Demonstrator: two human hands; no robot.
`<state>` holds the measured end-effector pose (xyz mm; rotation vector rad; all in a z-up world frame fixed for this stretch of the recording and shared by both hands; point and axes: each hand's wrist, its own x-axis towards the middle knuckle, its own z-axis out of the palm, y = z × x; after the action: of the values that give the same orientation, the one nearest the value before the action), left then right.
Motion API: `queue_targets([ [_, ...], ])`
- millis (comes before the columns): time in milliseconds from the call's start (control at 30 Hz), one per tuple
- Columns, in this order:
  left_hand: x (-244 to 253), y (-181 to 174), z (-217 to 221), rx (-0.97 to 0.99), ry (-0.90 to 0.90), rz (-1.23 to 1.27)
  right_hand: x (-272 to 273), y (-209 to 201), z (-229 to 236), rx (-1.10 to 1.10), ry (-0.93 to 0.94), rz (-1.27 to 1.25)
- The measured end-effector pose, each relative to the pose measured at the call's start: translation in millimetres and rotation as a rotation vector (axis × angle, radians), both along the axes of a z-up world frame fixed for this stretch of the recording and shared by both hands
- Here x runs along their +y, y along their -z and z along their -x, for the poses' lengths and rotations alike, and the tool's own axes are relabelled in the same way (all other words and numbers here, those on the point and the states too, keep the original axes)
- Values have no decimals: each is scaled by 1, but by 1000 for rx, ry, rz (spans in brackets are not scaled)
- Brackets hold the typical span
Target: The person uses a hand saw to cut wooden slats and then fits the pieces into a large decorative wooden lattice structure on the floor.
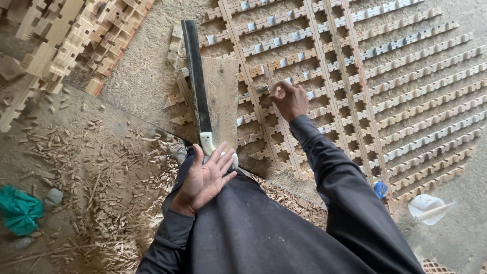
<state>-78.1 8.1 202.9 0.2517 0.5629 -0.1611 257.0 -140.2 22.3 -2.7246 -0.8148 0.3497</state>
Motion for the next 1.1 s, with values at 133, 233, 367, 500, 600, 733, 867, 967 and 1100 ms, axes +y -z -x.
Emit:
queue_targets([
  [133,3,4,2,5,-9,-2,2,-13,26,-161,-70,-47],
  [233,4,7,2,5,-4,1,-4,8,21,-280,-124,-60],
  [367,4,7,3,8,0,8,-13,32,6,-225,-163,-65],
  [500,8,7,3,7,-17,17,-12,34,1,-121,-123,34],
  [600,11,9,3,1,-37,31,-12,39,-4,-73,-136,-2],
  [733,16,6,-3,3,-38,24,-13,37,-6,-37,-144,26],
  [867,15,-3,-13,17,-7,-103,-9,38,-1,-21,-117,146],
  [967,11,-32,-10,97,86,-424,-4,10,15,-52,-136,215],
  [1100,11,12,-19,454,-25,-1705,30,-10,29,-176,-117,15],
])
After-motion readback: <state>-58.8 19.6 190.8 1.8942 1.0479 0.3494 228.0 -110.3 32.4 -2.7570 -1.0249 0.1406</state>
